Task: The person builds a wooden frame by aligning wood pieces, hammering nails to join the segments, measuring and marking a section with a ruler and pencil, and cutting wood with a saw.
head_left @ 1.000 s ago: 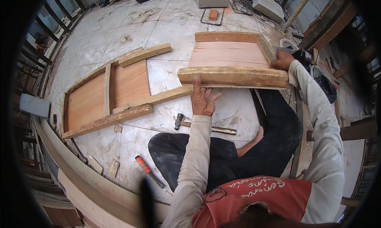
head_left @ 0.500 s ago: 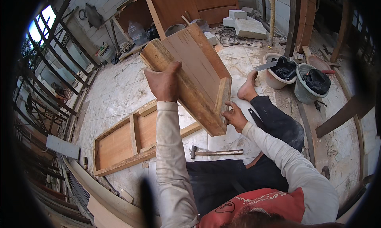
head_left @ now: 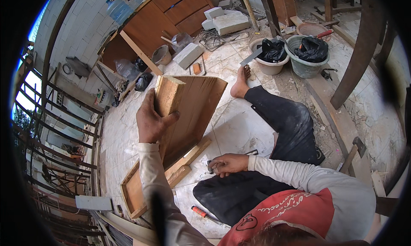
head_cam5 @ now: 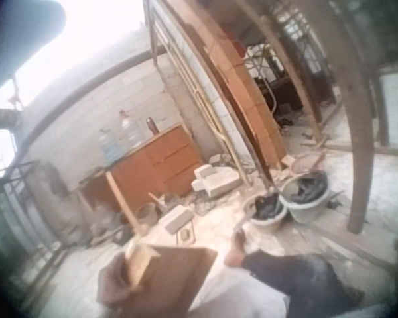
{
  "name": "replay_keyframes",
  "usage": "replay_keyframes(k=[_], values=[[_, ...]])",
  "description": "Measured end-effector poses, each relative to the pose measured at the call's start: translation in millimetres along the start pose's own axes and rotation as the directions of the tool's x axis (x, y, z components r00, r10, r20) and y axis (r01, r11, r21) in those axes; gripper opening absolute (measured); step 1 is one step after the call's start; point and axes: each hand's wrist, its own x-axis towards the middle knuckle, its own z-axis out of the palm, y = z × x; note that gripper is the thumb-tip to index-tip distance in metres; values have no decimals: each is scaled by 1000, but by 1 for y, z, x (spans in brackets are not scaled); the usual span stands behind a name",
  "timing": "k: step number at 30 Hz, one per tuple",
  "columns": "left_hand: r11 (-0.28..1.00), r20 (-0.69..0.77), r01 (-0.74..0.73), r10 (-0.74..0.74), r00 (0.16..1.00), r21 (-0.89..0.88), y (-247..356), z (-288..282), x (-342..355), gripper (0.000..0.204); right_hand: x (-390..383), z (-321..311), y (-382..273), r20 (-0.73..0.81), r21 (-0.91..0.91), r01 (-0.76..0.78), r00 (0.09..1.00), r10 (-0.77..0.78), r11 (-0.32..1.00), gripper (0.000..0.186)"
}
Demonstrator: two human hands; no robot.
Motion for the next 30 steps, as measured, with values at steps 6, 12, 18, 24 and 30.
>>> replay_keyframes(k=[6,12,18,24,30], values=[[989,162,-76,97,982,-130,4,45,17,97,-123,-16,31,-134,-195,-78,990,52,978,44],[986,261,-136,157,952,-98,35,104,60,94,-222,-30,25,-433,-88,115,890,-142,990,43],[967,297,-53,128,946,-249,24,119,77,92,-281,-41,37,-773,28,27,634,4,999,33],[981,307,-55,111,945,-184,27,132,92,92,-306,-59,53,-916,89,-8,393,85,996,29],[989,383,-115,140,913,-88,39,167,108,91,-310,-78,54,-958,-16,-10,285,-12,1000,29]])
